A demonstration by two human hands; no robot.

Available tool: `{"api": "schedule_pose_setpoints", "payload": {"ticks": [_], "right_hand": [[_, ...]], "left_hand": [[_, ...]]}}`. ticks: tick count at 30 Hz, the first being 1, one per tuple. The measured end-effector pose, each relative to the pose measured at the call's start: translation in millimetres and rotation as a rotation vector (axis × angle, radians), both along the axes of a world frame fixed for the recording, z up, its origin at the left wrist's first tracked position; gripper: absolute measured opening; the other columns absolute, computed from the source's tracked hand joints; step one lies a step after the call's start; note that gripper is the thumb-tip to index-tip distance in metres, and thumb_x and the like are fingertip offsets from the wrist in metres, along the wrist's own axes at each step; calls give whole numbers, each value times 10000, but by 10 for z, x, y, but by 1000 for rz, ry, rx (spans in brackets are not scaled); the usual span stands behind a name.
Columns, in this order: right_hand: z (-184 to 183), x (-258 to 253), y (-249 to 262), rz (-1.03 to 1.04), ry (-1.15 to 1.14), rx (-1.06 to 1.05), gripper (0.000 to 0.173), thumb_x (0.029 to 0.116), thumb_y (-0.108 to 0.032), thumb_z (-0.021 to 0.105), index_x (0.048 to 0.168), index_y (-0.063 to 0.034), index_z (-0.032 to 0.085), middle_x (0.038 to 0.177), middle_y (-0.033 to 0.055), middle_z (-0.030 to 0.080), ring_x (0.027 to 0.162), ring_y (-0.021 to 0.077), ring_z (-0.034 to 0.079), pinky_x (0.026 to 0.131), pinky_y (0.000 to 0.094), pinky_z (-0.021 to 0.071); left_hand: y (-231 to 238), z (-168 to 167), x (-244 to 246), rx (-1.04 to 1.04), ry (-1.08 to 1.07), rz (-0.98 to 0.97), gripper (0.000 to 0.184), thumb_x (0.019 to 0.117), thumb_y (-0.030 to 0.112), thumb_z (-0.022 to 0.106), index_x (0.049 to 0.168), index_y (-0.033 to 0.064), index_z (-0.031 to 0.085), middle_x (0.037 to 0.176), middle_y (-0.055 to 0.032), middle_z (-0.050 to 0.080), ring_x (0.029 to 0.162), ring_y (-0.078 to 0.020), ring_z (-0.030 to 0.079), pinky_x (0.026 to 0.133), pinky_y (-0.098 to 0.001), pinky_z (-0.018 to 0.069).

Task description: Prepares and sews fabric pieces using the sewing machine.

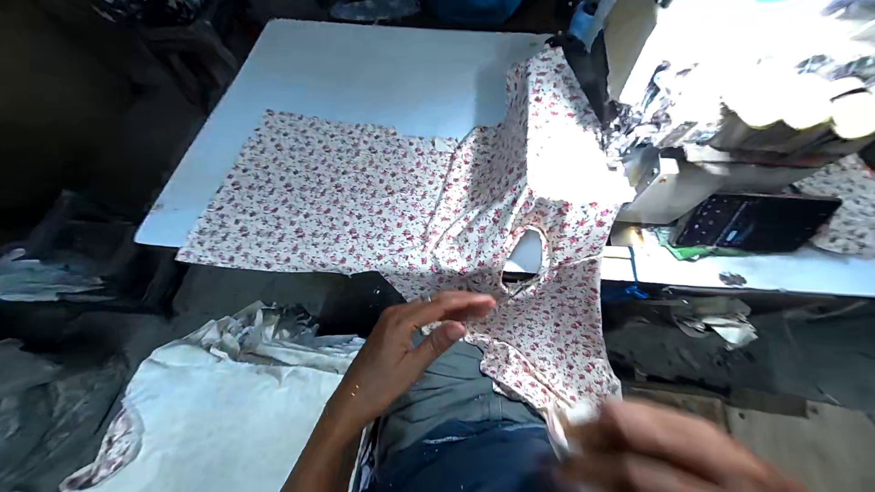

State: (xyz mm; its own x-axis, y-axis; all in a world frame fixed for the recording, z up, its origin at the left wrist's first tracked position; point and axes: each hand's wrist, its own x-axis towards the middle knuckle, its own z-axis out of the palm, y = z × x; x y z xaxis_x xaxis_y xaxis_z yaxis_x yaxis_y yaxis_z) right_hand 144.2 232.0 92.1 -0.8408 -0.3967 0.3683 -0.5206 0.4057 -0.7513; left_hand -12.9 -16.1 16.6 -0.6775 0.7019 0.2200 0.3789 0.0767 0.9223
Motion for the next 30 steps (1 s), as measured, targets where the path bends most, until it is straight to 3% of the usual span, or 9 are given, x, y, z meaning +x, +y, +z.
{"api": "schedule_pose_setpoints", "payload": {"ticks": [4, 6, 8, 11, 16, 18, 21, 25, 30], "right_hand": [[-410, -463, -19, -236, 63, 99, 178, 1059, -133, 534, 1085, -59, 694, 983, 43, 727, 934, 35, 672, 856, 141, 516], [-482, -575, -29, -305, 55, 64, 144, 1004, -164, 636, 1066, -53, 702, 977, 14, 742, 929, 16, 672, 860, 142, 519], [-552, -661, -2, -347, 63, -1, 145, 946, -149, 709, 1052, -51, 695, 992, 3, 725, 939, 23, 678, 854, 167, 553], [-699, -758, 47, -417, 69, -186, 191, 933, -103, 718, 1091, -10, 661, 956, 27, 663, 849, 51, 632, 772, 199, 543], [-1003, -728, 136, -261, -321, -538, 581, 1033, -495, 527, 1447, -88, 536, 1335, -41, 647, 1189, 29, 607, 1015, 255, 511], [-1123, -694, 95, -229, -417, -673, 529, 987, -477, 614, 1367, -108, 604, 1212, -96, 684, 1103, -9, 625, 984, 232, 519], [-1153, -666, 30, -292, -469, -792, 213, 944, -173, 710, 1139, -87, 699, 982, -89, 731, 897, -13, 679, 844, 198, 571], [-1147, -689, 23, -377, -384, -712, 44, 925, -126, 720, 917, -83, 721, 942, -47, 666, 858, 14, 647, 769, 189, 577], [-1097, -694, 16, -413, -322, -590, 120, 1017, -137, 601, 977, -68, 689, 915, -56, 688, 849, -18, 653, 782, 166, 563]], "left_hand": [[312, 132, -13, 106, -82, -115, 902, 911, 718, 547, 1519, 58, 461, 1484, -26, 570, 1327, -146, 570, 1092, -345, 506], [447, 78, -5, 21, -63, -132, 954, 848, 614, 727, 1539, 32, 423, 1400, -2, 623, 1260, -80, 597, 1055, -300, 524], [539, -22, 22, -56, -112, -87, 663, 845, 384, 814, 1401, 85, 609, 1126, 49, 710, 998, 1, 665, 873, -216, 577], [614, -149, 59, -61, -176, 0, 179, 903, 265, 771, 914, 87, 762, 858, 56, 671, 757, 29, 622, 669, -148, 535], [647, -45, 106, -19, -391, 181, 119, 969, 139, 668, 1063, 78, 708, 852, 91, 720, 752, 40, 673, 712, -165, 579], [654, -44, 99, 26, -435, 192, 140, 984, 94, 636, 1108, 80, 700, 857, 88, 732, 760, 26, 687, 721, -176, 591], [639, -51, 65, 46, -444, 185, 193, 991, 69, 619, 1170, 88, 690, 886, 85, 736, 769, 17, 692, 724, -180, 596], [647, -52, 34, 56, -431, 245, 96, 999, 117, 633, 1048, 110, 715, 837, 85, 722, 739, 15, 678, 704, -179, 583], [666, -73, -5, 69, -465, 303, 157, 1046, 161, 562, 1022, 124, 713, 819, 83, 704, 743, 7, 668, 714, -189, 576]]}}
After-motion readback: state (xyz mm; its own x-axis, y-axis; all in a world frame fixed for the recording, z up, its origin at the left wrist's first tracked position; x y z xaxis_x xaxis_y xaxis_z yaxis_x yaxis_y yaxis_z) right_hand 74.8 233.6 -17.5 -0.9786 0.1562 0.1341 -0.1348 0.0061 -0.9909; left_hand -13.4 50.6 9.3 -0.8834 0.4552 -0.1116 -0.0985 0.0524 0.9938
